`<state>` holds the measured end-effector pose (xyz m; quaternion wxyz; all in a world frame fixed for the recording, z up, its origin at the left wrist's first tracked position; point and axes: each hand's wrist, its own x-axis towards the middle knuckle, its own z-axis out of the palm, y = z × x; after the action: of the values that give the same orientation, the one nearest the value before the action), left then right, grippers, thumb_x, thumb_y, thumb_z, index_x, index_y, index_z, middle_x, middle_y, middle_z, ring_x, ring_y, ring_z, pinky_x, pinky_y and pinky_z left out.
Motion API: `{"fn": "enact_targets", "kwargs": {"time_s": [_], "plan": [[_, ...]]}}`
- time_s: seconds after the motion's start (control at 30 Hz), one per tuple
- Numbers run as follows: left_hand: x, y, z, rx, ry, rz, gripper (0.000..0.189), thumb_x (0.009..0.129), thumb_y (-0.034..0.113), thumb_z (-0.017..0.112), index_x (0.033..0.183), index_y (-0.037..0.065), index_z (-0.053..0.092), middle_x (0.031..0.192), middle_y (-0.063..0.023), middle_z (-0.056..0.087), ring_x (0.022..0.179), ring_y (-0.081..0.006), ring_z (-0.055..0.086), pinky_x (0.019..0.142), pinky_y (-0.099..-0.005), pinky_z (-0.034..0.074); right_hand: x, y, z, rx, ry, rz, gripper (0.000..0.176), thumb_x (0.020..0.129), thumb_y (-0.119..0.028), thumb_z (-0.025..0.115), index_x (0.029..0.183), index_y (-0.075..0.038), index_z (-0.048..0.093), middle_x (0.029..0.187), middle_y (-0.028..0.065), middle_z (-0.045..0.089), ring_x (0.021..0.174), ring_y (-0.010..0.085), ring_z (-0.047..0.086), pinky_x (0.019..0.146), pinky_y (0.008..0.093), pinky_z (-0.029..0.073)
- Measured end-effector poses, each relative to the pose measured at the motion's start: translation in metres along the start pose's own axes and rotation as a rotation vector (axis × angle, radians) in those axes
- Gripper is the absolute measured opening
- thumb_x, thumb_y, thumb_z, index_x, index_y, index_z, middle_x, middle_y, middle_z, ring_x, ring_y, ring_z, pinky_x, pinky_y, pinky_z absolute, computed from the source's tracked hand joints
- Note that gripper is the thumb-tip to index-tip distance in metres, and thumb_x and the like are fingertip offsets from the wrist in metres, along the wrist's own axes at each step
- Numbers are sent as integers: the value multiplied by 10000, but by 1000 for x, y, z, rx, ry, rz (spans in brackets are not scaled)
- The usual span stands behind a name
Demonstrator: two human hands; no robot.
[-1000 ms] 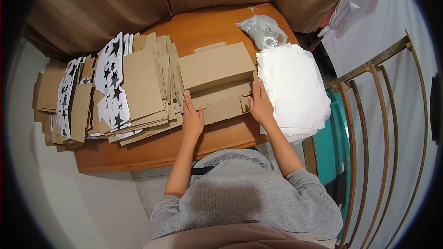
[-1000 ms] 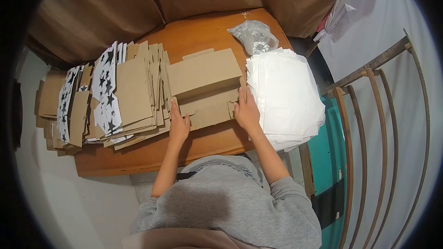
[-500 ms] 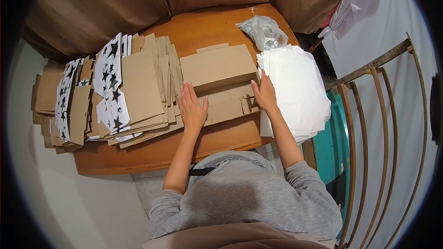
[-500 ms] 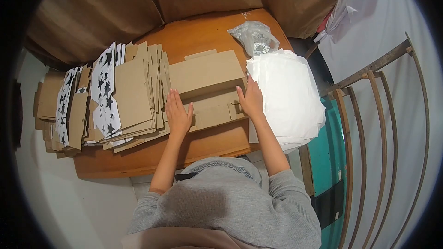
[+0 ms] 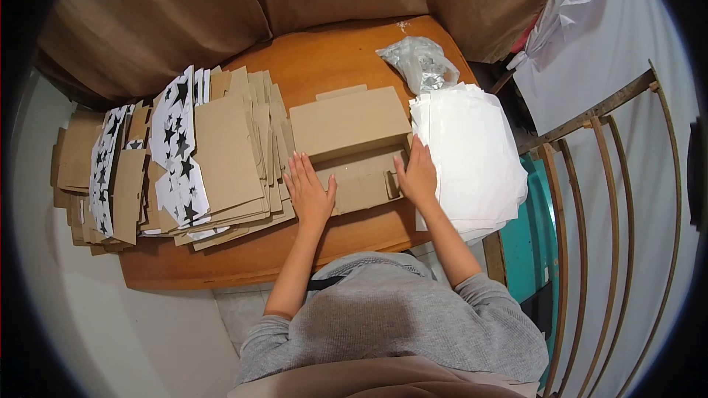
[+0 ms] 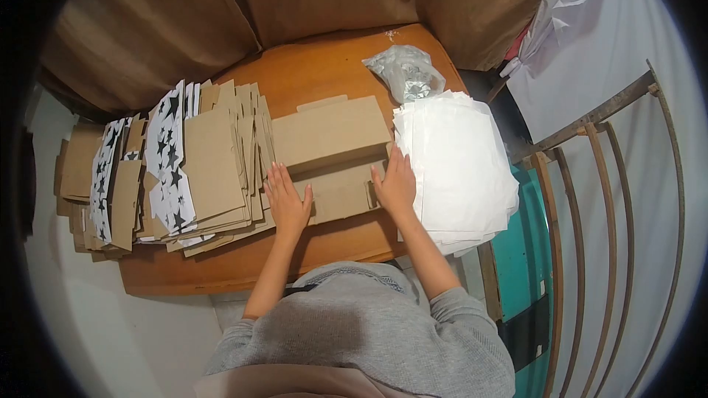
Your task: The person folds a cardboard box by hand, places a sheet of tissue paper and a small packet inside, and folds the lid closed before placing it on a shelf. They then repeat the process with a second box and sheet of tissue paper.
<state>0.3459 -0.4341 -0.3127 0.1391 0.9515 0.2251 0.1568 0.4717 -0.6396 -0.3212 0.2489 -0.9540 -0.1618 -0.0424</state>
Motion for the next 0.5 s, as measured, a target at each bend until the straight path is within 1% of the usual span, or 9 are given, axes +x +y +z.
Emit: {"fn": "enact_targets", "kwargs": {"time_s": [0.03, 0.13, 0.27, 0.33, 0.37, 0.4, 0.43, 0.47, 0.5], "plan": [[0, 0, 3, -4, 4, 4, 774, 886, 402, 510, 1438, -32, 183, 1497, -221, 190, 1405, -341, 149, 1128, -494, 113, -3, -3, -1, -2, 7, 0, 723, 892, -424, 515, 1427, -22, 241, 1392, 183, 403, 1307, 386, 339, 1017, 544, 309], [2, 2, 5, 24, -25, -18, 775, 883, 394, 517, 1433, -41, 187, 1493, -232, 191, 1404, -347, 147, 1128, -490, 124, -3, -12, -3, -178, 33, 26, 726, 882, -415, 527, 1422, -17, 250, 1378, 182, 421, 1310, 386, 336, 1018, 531, 315], [4, 1, 4, -58, -37, -30, 744, 883, 339, 531, 1424, -52, 201, 1487, -242, 197, 1397, -371, 151, 1130, -481, 126, 0, -7, -3, -162, 34, 13, 718, 874, -393, 549, 1414, -12, 269, 1373, 197, 420, 1311, 392, 332, 1026, 499, 322], [-1, 0, 2, -80, -30, -24, 728, 882, 321, 532, 1422, -46, 210, 1484, -242, 204, 1396, -372, 154, 1129, -482, 130, 1, 0, -3, 82, 19, -24, 646, 892, -324, 547, 1395, 1, 305, 1371, 220, 411, 1311, 411, 323, 1052, 467, 304], [-3, 0, 0, -92, 22, 29, 699, 872, 285, 539, 1413, -39, 239, 1466, -245, 237, 1389, -377, 172, 1126, -485, 143, -1, 4, -3, 82, 20, -18, 646, 892, -324, 547, 1395, 1, 305, 1371, 220, 411, 1311, 411, 323, 1052, 467, 304], [-3, 2, -4, -107, 74, 85, 671, 863, 250, 547, 1403, -33, 267, 1448, -248, 270, 1382, -381, 191, 1122, -488, 157, -2, 5, -7, 249, 55, -39, 596, 902, -283, 536, 1378, 9, 328, 1368, 229, 410, 1308, 419, 321, 1063, 456, 293], [-5, 5, -8, -111, 69, 97, 671, 863, 250, 547, 1403, -33, 267, 1448, -248, 270, 1382, -381, 191, 1122, -488, 157, -5, 7, -11, 413, 95, -59, 546, 913, -242, 524, 1362, 17, 351, 1364, 238, 409, 1306, 427, 320, 1074, 445, 281], [-9, 10, -12, -173, 113, 179, 632, 839, 209, 565, 1372, -26, 321, 1412, -242, 323, 1362, -381, 239, 1108, -489, 196, -11, 10, -17, 515, 122, -11, 484, 927, -201, 498, 1337, 24, 376, 1359, 233, 417, 1304, 430, 323, 1081, 455, 267], [-14, 17, -16, -237, 156, 262, 597, 814, 169, 584, 1341, -19, 375, 1376, -236, 377, 1343, -380, 286, 1094, -491, 236, -19, 13, -22, 510, 132, 2, 484, 927, -201, 498, 1337, 24, 376, 1359, 233, 417, 1304, 430, 323, 1081, 455, 267]]}}
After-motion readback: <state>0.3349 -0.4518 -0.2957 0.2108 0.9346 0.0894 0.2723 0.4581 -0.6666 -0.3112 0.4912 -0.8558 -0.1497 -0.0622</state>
